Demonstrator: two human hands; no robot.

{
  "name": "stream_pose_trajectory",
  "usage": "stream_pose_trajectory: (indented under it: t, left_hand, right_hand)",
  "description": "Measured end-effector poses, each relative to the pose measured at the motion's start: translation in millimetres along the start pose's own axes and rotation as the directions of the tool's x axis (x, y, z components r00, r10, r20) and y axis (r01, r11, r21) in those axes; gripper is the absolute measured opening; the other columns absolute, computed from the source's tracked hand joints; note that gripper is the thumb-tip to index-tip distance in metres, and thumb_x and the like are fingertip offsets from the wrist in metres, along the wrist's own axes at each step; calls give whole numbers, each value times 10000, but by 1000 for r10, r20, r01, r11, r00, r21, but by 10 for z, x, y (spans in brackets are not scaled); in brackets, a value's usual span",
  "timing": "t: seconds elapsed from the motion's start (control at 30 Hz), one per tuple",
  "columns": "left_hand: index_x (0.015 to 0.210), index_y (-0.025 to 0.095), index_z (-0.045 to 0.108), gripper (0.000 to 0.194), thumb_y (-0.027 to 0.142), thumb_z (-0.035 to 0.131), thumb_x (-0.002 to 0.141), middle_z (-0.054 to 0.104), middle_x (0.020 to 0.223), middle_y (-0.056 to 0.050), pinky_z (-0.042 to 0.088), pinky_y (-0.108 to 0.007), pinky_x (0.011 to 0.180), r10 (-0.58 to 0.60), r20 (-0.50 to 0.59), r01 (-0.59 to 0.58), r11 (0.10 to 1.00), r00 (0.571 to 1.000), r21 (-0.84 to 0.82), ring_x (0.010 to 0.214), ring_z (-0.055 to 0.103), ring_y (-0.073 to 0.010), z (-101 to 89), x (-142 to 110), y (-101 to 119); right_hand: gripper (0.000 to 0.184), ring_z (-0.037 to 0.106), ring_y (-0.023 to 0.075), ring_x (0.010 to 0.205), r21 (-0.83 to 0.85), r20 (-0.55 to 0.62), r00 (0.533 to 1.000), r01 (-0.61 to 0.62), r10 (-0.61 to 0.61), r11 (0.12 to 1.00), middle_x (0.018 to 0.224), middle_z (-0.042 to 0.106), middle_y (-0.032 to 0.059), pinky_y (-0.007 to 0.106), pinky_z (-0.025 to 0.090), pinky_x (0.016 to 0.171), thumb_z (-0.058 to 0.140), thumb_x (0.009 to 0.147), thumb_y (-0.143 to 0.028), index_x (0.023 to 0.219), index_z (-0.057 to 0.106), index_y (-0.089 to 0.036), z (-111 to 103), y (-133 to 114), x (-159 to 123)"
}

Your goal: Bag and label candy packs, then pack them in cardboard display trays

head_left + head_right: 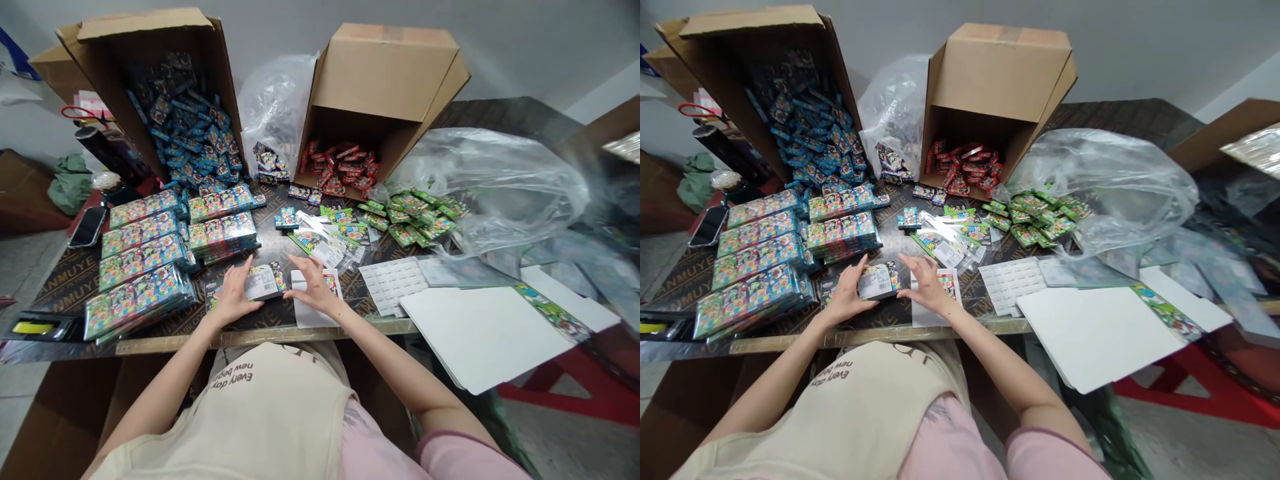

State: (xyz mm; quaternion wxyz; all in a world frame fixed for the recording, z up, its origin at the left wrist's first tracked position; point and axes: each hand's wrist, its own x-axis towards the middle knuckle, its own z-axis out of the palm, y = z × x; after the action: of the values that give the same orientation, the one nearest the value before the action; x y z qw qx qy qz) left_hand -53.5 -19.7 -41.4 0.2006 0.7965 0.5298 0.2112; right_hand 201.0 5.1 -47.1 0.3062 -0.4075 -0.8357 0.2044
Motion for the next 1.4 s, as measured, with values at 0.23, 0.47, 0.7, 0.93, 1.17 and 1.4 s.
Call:
stream_pose_trajectory:
  t: [0.23, 0.47, 0.7, 0.93, 1.17, 1.4]
  left_hand:
    - [1530, 217, 63, 1112, 326, 741, 655, 543, 1244, -109, 332, -477, 1056, -29, -59, 28, 999, 998, -28, 1142, 510, -291, 8, 19, 41]
    - [1525, 200, 109, 1066, 332, 726, 665, 533, 1260, -116, 343, -469, 1047, -40, 6, 40, 999, 999, -1, 1153, 495, -294, 233, 15, -82]
    - [1489, 192, 289, 885, 408, 674, 722, 530, 1289, -125, 288, -507, 1092, -34, 78, 23, 990, 996, 141, 1183, 475, -306, 453, -41, -109]
    - [1481, 223, 326, 859, 382, 669, 709, 546, 1297, -113, 286, -509, 1110, -66, 95, 54, 991, 993, 126, 1210, 474, -312, 527, -42, -161]
    - [1451, 242, 382, 796, 376, 664, 720, 543, 1299, -109, 308, -519, 1094, -73, 89, 60, 989, 993, 137, 1210, 468, -321, 529, -62, -158]
    - [1422, 253, 422, 749, 390, 666, 728, 537, 1294, -114, 323, -523, 1080, -33, 65, 24, 990, 997, 142, 1198, 474, -322, 506, -69, -153]
  right_hand:
    - [680, 517, 248, 1261, 128, 87, 996, -36, 25, 991, 1388, 536, 127, 548, 142, 1127, 513, 928, -423, 1507, 192, -268, 46, -236, -100]
    - [558, 442, 270, 1308, -14, -7, 988, -156, 156, 988, 1339, 567, 121, 522, 229, 1099, 521, 905, -455, 1412, 409, -248, -245, 419, 392]
    - [709, 250, 373, 1396, -523, -179, 832, -533, 526, 665, 1529, 245, 229, 518, 297, 1039, 607, 801, -245, 1452, 336, -174, -857, 1887, 1499]
    - [523, 542, 319, 1086, -576, -125, 816, -522, 564, 629, 1244, 530, 236, 415, 406, 910, 574, 789, -180, 1305, 507, -118, -988, 2416, 1952]
    - [421, 578, 263, 980, -541, -49, 914, -364, 403, 758, 1042, 664, 162, 355, 402, 920, 555, 814, -218, 1212, 648, -121, -1076, 2392, 1666]
    - [353, 598, 240, 978, -437, -107, 974, -228, 201, 870, 1059, 689, 114, 407, 467, 886, 552, 837, -239, 1160, 687, -191, -833, 1754, 836]
